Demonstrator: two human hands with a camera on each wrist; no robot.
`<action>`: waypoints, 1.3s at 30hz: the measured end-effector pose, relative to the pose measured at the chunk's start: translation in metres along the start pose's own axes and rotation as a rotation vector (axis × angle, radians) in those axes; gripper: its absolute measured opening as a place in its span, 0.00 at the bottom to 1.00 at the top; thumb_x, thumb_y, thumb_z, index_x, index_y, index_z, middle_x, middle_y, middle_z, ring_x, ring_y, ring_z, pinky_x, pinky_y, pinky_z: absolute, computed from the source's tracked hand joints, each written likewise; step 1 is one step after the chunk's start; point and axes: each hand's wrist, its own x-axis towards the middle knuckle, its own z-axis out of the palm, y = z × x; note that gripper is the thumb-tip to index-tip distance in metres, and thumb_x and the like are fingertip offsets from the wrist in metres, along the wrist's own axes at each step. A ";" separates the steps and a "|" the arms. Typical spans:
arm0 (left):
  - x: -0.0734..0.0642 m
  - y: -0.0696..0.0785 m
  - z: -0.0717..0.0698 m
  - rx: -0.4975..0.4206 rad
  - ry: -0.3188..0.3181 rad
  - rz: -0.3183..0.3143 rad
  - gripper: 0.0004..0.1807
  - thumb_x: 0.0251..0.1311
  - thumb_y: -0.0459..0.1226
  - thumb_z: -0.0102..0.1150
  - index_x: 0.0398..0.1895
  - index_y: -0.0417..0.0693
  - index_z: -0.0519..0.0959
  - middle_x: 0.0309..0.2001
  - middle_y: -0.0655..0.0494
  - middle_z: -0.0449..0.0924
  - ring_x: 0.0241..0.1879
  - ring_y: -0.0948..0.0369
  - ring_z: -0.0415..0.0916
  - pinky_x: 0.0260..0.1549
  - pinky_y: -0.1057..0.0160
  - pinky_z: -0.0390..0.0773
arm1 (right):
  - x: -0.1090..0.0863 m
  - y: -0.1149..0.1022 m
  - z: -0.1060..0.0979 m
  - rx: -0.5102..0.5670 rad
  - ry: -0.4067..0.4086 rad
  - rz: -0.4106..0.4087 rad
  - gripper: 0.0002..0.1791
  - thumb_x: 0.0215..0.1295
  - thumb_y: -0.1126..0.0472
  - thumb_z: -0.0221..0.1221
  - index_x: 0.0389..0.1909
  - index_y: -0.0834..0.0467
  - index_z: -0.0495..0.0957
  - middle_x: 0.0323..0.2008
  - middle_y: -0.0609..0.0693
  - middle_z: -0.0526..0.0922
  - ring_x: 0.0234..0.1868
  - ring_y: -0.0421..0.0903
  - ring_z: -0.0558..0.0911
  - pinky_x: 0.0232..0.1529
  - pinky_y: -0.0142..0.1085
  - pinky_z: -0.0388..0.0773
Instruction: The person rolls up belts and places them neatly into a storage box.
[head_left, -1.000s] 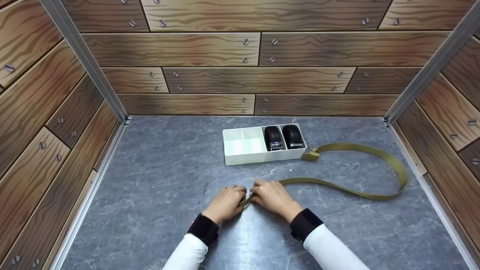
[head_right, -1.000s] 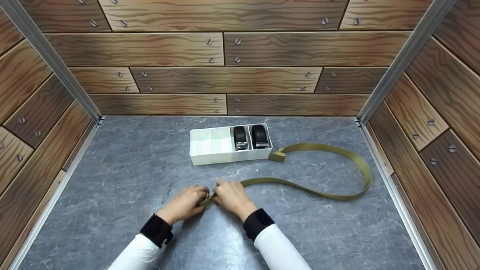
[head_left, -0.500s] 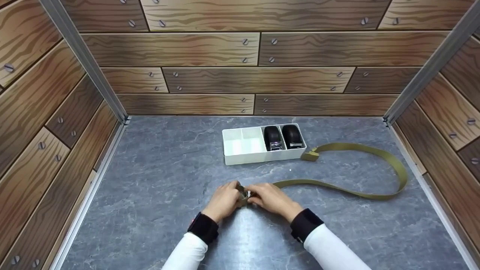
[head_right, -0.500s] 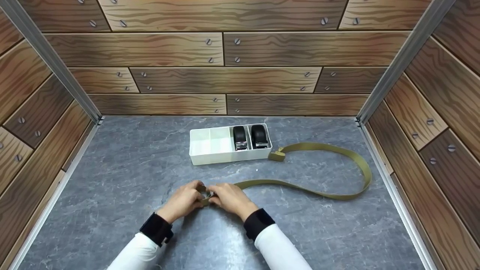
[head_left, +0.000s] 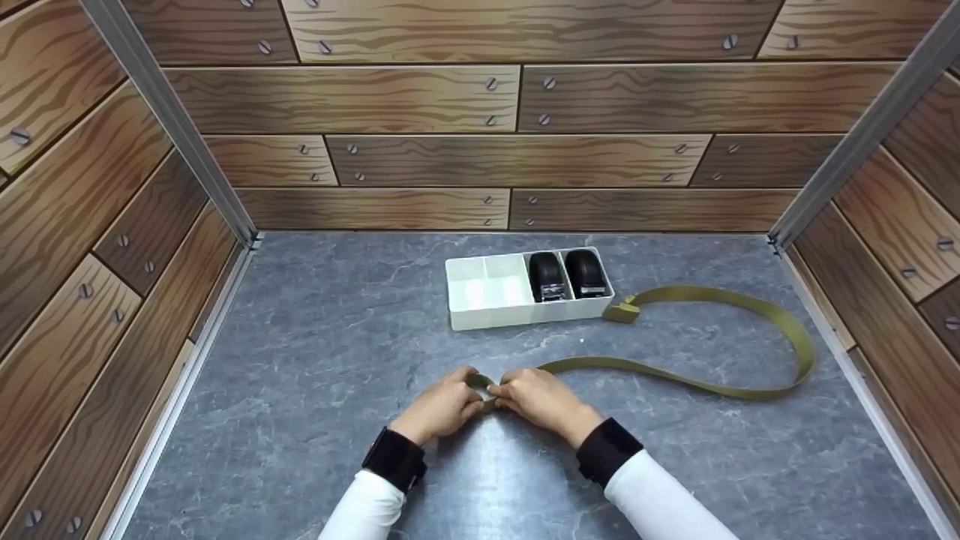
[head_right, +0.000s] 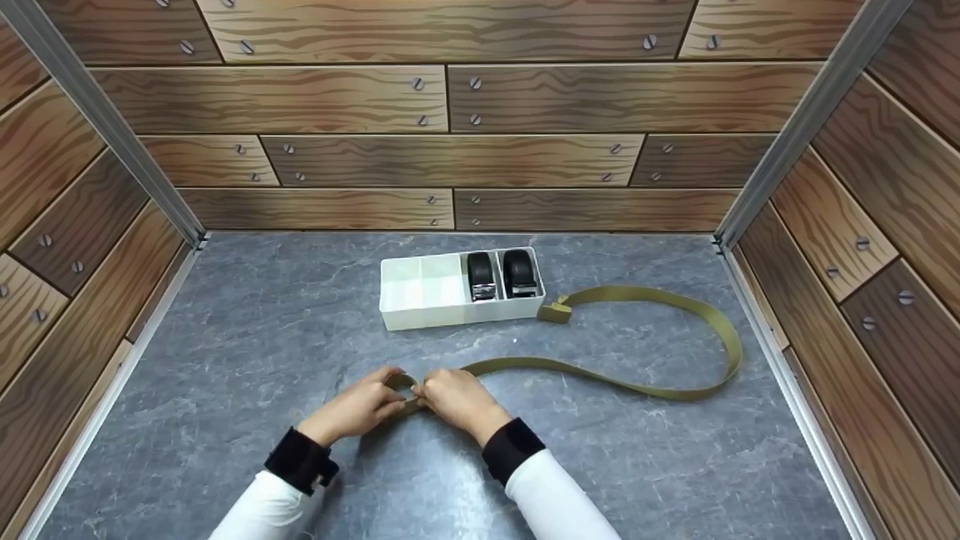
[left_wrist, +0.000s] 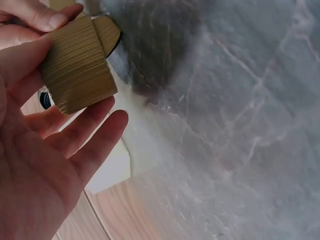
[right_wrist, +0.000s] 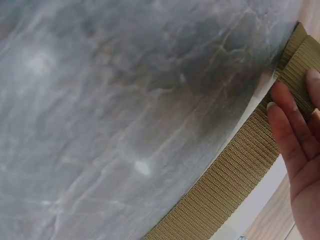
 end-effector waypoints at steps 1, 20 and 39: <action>0.000 0.000 0.000 -0.011 -0.003 -0.006 0.09 0.65 0.39 0.61 0.29 0.48 0.87 0.49 0.51 0.73 0.44 0.57 0.76 0.46 0.58 0.77 | -0.001 0.000 0.000 -0.001 -0.001 -0.001 0.11 0.62 0.59 0.66 0.45 0.52 0.86 0.28 0.46 0.80 0.25 0.42 0.79 0.25 0.35 0.76; 0.003 -0.003 0.008 0.158 0.168 -0.027 0.04 0.49 0.42 0.74 0.26 0.55 0.89 0.50 0.54 0.81 0.41 0.53 0.82 0.37 0.53 0.81 | -0.001 -0.004 0.001 -0.015 0.050 -0.005 0.05 0.63 0.56 0.64 0.36 0.52 0.85 0.35 0.44 0.80 0.29 0.41 0.79 0.28 0.35 0.77; 0.003 -0.015 0.002 0.088 0.105 0.025 0.06 0.47 0.40 0.75 0.21 0.50 0.87 0.45 0.54 0.82 0.40 0.56 0.82 0.42 0.59 0.80 | 0.009 0.004 -0.005 -0.027 -0.035 0.005 0.05 0.60 0.56 0.66 0.36 0.49 0.84 0.30 0.44 0.78 0.26 0.42 0.78 0.24 0.35 0.75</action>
